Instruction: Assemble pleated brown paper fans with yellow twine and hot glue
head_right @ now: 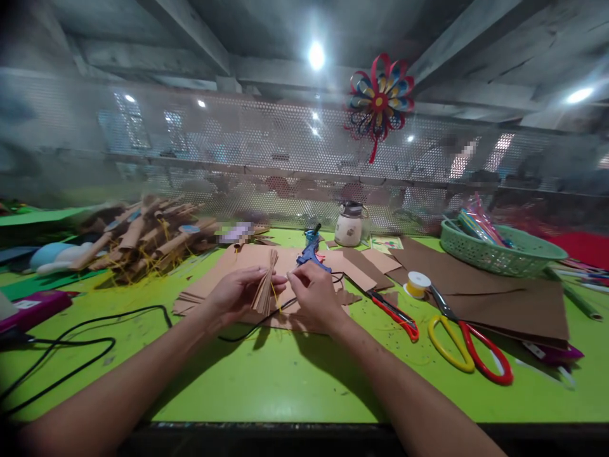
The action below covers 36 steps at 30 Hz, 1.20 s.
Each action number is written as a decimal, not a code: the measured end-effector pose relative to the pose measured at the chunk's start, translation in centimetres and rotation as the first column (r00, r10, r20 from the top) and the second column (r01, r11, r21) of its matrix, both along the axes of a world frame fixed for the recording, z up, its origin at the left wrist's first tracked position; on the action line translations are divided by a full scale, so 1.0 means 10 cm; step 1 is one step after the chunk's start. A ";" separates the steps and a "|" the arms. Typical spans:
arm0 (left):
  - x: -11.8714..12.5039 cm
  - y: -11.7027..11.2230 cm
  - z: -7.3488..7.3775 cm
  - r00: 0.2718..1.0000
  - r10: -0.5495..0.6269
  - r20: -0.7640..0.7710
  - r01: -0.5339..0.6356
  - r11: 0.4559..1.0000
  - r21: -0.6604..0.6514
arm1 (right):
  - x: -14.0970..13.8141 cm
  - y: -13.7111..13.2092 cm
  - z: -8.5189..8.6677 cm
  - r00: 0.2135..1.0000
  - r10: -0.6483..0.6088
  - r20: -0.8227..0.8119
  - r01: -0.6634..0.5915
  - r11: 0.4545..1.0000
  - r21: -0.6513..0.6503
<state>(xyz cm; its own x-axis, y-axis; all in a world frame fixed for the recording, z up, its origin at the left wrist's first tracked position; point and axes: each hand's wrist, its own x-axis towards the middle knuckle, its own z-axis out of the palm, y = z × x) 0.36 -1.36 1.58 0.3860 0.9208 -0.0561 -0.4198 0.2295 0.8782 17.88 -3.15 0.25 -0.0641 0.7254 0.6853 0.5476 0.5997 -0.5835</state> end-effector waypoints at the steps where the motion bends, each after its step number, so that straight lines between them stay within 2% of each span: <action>1: 0.00 0.00 0.00 1.000 -0.005 0.002 0.005 1.000 0.000 | -0.01 -0.01 0.00 1.000 0.010 0.011 -0.010 1.000 0.001; 7: 0.01 0.01 0.00 0.999 0.024 0.037 -0.025 1.000 0.012 | -0.05 -0.09 0.06 1.000 0.004 -0.014 -0.004 1.000 -0.017; 13: -0.02 0.02 0.04 0.993 0.052 0.102 -0.050 0.998 -0.021 | -0.20 -0.20 0.05 0.990 0.086 0.110 -0.084 0.996 -0.023; 21: -0.06 0.02 0.10 0.990 0.021 0.137 -0.018 1.000 -0.023 | -0.17 -0.29 0.19 0.963 0.240 -0.124 -0.254 0.960 -0.116; 29: -0.02 -0.04 0.15 0.989 0.024 0.149 -0.018 0.999 -0.042 | -0.13 -0.29 0.19 0.957 0.202 -0.207 -0.236 0.960 -0.155; 33: -0.03 -0.04 0.13 0.989 -0.006 0.145 0.011 0.999 -0.033 | -0.13 -0.29 0.18 0.965 0.203 -0.165 -0.223 0.968 -0.113; 36: -0.03 -0.05 0.13 0.989 -0.033 0.143 0.042 0.997 -0.058 | -0.11 -0.30 0.20 0.979 0.159 -0.127 -0.168 0.983 -0.067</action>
